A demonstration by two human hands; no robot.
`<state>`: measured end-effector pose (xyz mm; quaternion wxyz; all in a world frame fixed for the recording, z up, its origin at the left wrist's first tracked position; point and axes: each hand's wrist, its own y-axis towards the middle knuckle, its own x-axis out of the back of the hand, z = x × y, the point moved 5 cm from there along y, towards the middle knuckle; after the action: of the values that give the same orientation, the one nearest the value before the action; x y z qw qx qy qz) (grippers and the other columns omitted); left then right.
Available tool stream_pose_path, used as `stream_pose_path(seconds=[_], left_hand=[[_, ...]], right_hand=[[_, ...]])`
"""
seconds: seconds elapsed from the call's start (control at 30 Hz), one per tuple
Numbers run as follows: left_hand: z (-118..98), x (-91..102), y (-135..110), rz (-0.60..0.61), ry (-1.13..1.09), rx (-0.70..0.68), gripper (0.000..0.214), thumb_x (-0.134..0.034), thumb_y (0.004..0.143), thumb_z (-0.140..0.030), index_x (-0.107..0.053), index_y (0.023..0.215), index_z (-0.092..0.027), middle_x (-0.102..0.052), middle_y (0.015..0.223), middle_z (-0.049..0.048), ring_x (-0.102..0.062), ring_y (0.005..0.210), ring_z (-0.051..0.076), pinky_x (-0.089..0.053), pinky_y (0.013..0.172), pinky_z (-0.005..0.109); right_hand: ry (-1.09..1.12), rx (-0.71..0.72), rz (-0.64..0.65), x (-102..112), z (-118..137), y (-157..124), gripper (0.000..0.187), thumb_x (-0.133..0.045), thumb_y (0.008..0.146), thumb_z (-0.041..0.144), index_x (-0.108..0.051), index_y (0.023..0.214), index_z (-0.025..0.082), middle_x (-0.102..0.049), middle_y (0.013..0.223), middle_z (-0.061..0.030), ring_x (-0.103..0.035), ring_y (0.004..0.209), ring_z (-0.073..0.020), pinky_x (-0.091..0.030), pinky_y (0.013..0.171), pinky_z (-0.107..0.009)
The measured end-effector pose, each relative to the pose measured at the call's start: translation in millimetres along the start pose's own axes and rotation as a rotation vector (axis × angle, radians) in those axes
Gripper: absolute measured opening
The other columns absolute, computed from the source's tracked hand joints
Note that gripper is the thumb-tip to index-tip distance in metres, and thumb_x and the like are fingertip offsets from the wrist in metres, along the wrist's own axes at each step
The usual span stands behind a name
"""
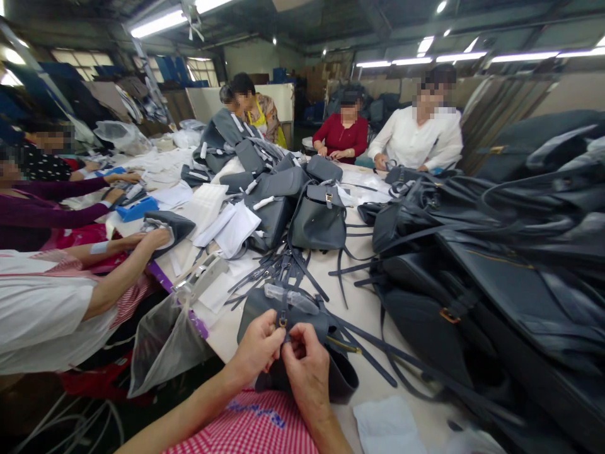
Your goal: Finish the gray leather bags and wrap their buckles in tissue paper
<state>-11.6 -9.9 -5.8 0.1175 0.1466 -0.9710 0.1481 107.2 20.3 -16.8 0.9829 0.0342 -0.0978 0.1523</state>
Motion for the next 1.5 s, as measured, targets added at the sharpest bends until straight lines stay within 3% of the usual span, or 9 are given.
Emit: stream_pose_path(seconds=[0.17,0.4,0.53,0.63,0.77,0.93,1.2,1.37,1.5], left_hand=[[-10,3.8,-3,-0.166,0.311,-0.222,0.021,-0.048,0.076,-0.019,-0.033,0.063,-0.022,-0.035,0.049,-0.0075,-0.035,0.046,0.010,-0.021,0.050,0.025],[-6,1.9,-3,-0.170,0.354,-0.256,0.016,-0.045,0.082,-0.023,-0.036,0.069,-0.023,-0.042,0.054,-0.0056,-0.043,0.049,0.013,-0.026,0.053,0.025],[-9,0.0,-7,-0.098,0.351,-0.312,0.017,-0.045,0.084,-0.025,-0.036,0.069,-0.023,-0.040,0.052,-0.0062,-0.041,0.047,0.012,-0.026,0.051,0.025],[-10,0.2,-10,-0.095,0.288,-0.311,0.017,-0.046,0.084,-0.023,-0.037,0.069,-0.023,-0.041,0.052,-0.0061,-0.043,0.047,0.011,-0.028,0.050,0.024],[-1,-7.0,-8,0.132,-0.067,-0.198,0.011,-0.049,0.085,-0.029,-0.042,0.081,-0.021,-0.052,0.054,-0.0061,-0.051,0.043,0.010,-0.037,0.045,0.020],[13,-12.1,-4,0.394,-0.443,-0.030,0.029,-0.059,0.079,-0.036,-0.040,0.092,-0.019,-0.063,0.060,-0.0024,-0.058,0.043,0.011,-0.047,0.043,0.021],[13,0.4,-1,0.528,-0.172,0.033,0.020,-0.054,0.082,-0.027,-0.046,0.098,-0.018,-0.058,0.055,-0.0058,-0.051,0.037,0.007,-0.035,0.035,0.013],[10,9.2,0,0.560,-0.142,0.002,0.019,-0.054,0.082,-0.026,-0.047,0.098,-0.019,-0.054,0.055,-0.0076,-0.047,0.038,0.007,-0.037,0.037,0.016],[15,7.7,0,0.599,-0.147,0.043,0.017,-0.052,0.082,-0.025,-0.045,0.097,-0.019,-0.054,0.055,-0.0075,-0.045,0.037,0.007,-0.035,0.039,0.017]], right_hand=[[0.242,-0.154,0.006,-2,-5,0,0.020,-0.066,0.076,0.035,-0.051,0.080,0.022,-0.052,0.068,0.0044,-0.049,0.060,-0.0128,-0.041,0.055,-0.023],[0.107,-0.025,-0.050,10,6,-4,0.019,-0.068,0.076,0.038,-0.057,0.072,0.022,-0.057,0.065,0.0020,-0.051,0.059,-0.0138,-0.043,0.058,-0.025],[0.379,-0.169,0.026,5,1,-1,0.028,-0.072,0.073,0.043,-0.056,0.084,0.022,-0.064,0.070,0.0008,-0.060,0.065,-0.0158,-0.047,0.062,-0.026],[0.375,-0.214,0.021,4,-1,1,0.033,-0.075,0.070,0.042,-0.054,0.085,0.022,-0.063,0.064,0.0032,-0.058,0.057,-0.0142,-0.045,0.055,-0.024],[0.222,-0.220,-0.010,6,-3,1,0.029,-0.071,0.072,0.039,-0.052,0.088,0.023,-0.059,0.057,0.0057,-0.057,0.049,-0.0146,-0.044,0.049,-0.025],[0.021,-0.204,0.012,10,0,3,0.024,-0.065,0.073,0.034,-0.053,0.090,0.022,-0.057,0.053,0.0071,-0.057,0.047,-0.0149,-0.042,0.049,-0.025],[0.076,-0.242,0.135,8,-1,-1,0.028,-0.066,0.071,0.039,-0.057,0.090,0.020,-0.055,0.050,0.0076,-0.051,0.046,-0.0123,-0.036,0.046,-0.022],[0.226,-0.368,0.229,7,-4,-3,0.042,-0.070,0.067,0.046,-0.063,0.097,0.017,-0.067,0.065,-0.0005,-0.062,0.062,-0.0168,-0.044,0.049,-0.022],[0.234,-0.411,0.279,6,-5,-3,0.040,-0.072,0.063,0.049,-0.068,0.086,0.016,-0.068,0.067,-0.0035,-0.062,0.063,-0.0174,-0.045,0.049,-0.022]])
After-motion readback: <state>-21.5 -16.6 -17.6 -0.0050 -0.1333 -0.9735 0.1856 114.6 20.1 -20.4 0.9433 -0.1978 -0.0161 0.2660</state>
